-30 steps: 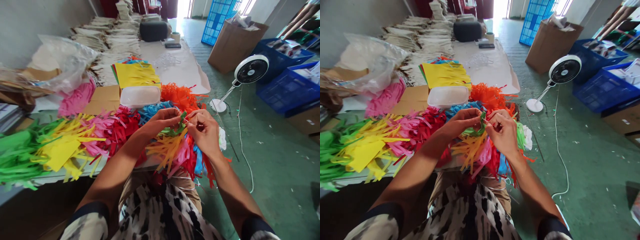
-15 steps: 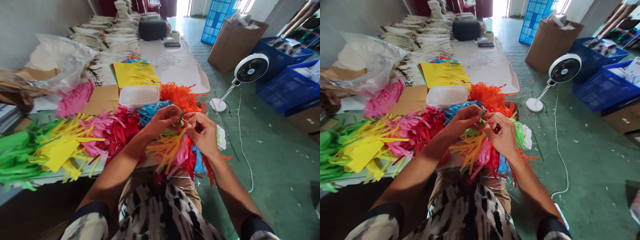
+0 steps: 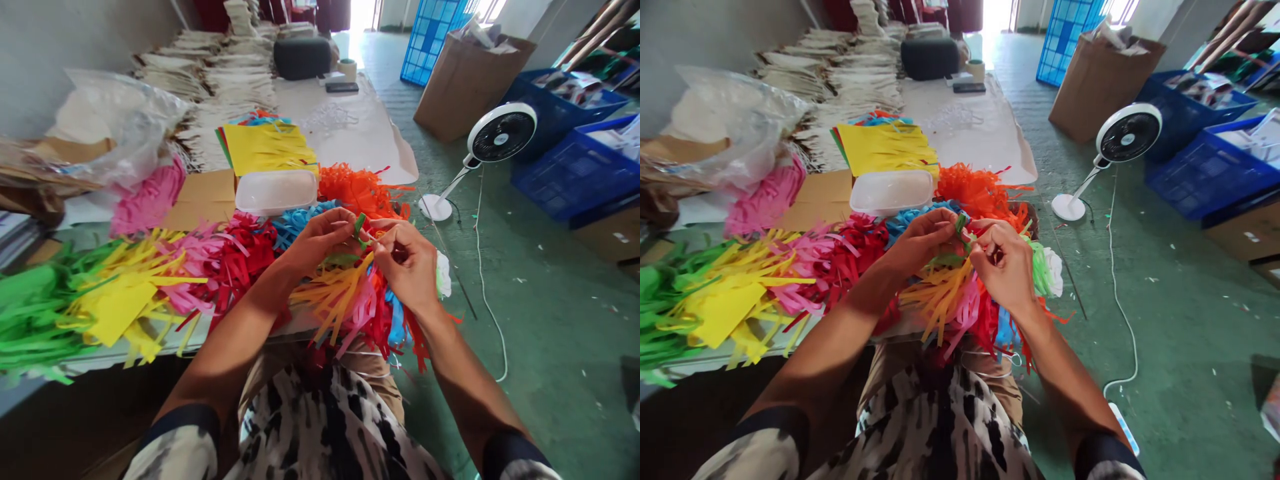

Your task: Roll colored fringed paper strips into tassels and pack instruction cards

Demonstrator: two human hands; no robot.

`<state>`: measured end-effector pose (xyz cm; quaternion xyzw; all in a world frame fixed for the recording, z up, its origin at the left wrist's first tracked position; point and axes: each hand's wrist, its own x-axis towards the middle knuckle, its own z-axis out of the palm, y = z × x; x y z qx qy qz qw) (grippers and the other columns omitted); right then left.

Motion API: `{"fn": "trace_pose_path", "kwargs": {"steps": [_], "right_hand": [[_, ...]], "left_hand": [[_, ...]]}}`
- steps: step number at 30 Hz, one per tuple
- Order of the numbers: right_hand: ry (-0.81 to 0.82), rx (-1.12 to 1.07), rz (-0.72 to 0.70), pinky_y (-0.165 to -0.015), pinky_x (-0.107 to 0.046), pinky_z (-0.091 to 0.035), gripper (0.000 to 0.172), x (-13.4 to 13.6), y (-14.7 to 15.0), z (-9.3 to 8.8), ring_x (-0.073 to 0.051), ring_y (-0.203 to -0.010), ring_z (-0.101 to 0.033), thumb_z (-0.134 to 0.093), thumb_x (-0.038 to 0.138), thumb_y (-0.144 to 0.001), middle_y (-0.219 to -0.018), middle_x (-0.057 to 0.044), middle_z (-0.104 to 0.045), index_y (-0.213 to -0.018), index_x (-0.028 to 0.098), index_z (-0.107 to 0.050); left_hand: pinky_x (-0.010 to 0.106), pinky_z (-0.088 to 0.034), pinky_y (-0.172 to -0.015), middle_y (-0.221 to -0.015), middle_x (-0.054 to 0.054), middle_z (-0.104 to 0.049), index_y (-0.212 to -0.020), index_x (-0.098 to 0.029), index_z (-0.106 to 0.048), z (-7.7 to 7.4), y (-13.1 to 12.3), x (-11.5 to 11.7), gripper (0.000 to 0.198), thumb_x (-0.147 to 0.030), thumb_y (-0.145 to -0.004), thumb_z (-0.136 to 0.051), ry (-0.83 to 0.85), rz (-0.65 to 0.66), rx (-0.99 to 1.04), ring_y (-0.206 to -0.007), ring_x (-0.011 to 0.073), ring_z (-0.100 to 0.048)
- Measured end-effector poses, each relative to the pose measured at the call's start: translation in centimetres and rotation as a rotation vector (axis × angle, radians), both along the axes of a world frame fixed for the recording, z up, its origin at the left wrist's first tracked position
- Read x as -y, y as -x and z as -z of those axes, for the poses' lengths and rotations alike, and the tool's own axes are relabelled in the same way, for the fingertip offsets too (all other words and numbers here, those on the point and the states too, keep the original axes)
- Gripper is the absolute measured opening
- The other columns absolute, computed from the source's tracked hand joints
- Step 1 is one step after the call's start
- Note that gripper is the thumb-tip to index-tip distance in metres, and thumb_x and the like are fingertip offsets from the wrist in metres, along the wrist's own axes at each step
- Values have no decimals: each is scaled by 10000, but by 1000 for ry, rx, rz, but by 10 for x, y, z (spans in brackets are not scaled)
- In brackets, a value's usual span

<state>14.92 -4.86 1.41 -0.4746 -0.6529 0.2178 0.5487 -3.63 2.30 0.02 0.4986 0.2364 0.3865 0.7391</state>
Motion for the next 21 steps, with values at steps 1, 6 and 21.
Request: {"fn": "trace_pose_path", "kwargs": {"steps": [1,6,21], "right_hand": [[0,19,15,-795,-360,-496,214,-1,0,0,-216,-1062,-706,-624,139,-860,-1058,-19,-758,-688,235,-542],[3,78,47,-735,-342,-472,215,-4,0,1,-190,-929,-653,-645,155,-828,-978,-10,-704,-673,232,-517],[66,131,41,-600,-310,-376,176,-5,-4,4,-143,-722,-507,-638,160,-822,-853,-7,-580,-702,228,-529]], "left_hand": [[273,-634,-800,-923,17,-776,-987,-196,-630,-1,0,0,360,-439,-859,-864,6,2,-3,-793,137,-759],[251,-613,-753,-892,7,-771,-948,-197,-622,-7,0,3,390,-451,-824,-891,-7,33,-14,-747,124,-736],[234,-570,-719,-832,-2,-725,-929,-193,-611,-2,-3,4,376,-431,-826,-883,-203,-2,-177,-732,113,-703]]}}
